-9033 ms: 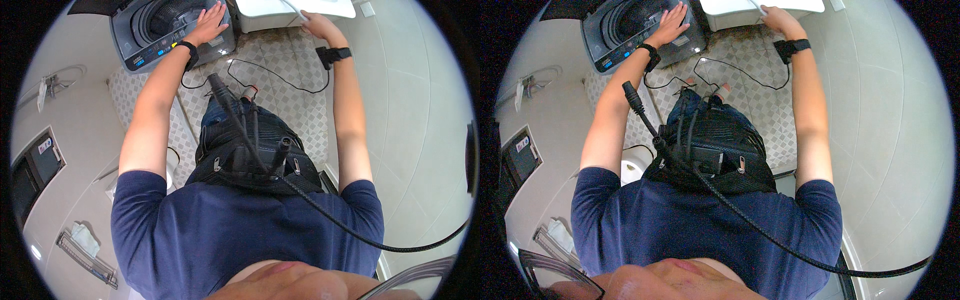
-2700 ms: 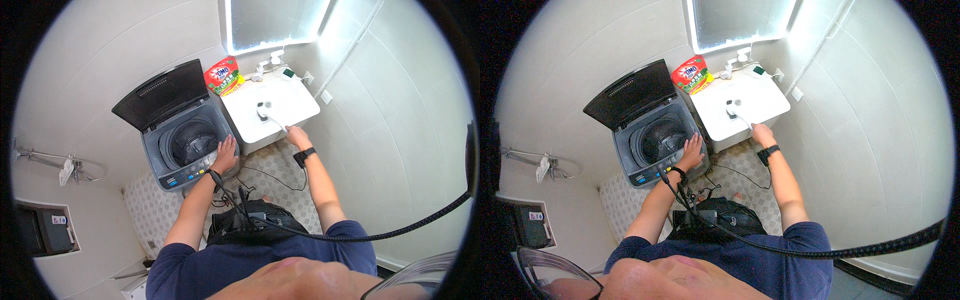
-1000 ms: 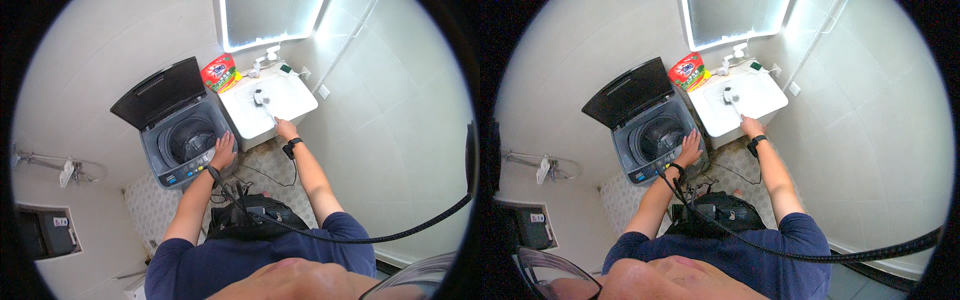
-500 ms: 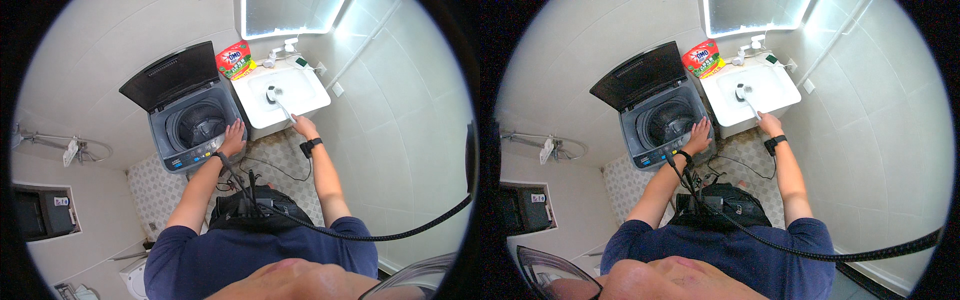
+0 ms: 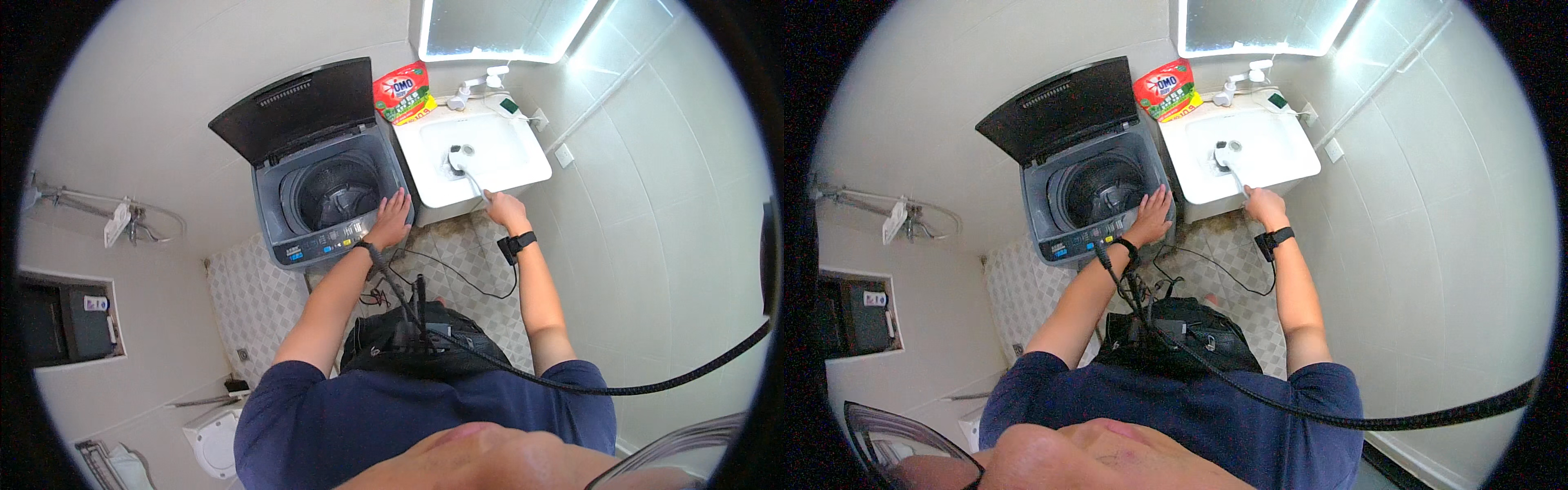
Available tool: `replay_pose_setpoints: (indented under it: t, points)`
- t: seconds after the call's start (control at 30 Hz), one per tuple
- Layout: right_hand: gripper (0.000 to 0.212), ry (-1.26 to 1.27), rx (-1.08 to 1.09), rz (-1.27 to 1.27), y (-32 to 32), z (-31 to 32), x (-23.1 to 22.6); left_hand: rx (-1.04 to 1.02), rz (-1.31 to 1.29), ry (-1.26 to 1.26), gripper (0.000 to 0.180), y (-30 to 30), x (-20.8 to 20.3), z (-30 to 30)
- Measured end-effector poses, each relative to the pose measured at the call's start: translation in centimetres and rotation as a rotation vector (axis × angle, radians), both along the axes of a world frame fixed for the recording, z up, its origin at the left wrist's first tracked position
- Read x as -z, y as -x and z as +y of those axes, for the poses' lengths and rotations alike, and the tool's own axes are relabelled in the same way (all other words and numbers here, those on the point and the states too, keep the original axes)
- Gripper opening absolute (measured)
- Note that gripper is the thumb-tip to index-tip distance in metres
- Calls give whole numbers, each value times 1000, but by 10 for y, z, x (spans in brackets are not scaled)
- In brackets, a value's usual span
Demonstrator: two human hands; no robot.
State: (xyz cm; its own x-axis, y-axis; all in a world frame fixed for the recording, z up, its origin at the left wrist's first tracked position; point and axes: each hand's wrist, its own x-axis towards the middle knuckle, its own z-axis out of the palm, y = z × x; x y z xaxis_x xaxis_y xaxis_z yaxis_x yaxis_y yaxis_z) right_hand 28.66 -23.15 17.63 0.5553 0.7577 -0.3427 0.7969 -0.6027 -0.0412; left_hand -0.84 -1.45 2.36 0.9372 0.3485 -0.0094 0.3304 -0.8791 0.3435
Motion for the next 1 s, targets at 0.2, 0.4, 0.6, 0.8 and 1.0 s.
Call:
replay_pose_setpoints:
  t: [0.2, 0.4, 0.6, 0.8, 1.0]
  points:
    - [48, -78, 33, 127, -41, 50, 25, -3, 98, 23, 96, -3, -10, 1]
    - [58, -126, 191, 201, -26, 38, 36, -8, 57, 15, 101, -2, -8, -1]
    - [55, -158, 273, 344, -29, -9, 16, -10, 51, 18, 100, -2, -4, 0]
    - [65, -295, 122, 97, -41, 15, 95, 18, 49, 2, 99, -1, -14, 0]
    - [74, -345, 241, 232, -3, 17, 152, 31, 110, -8, 98, -4, -13, 2]
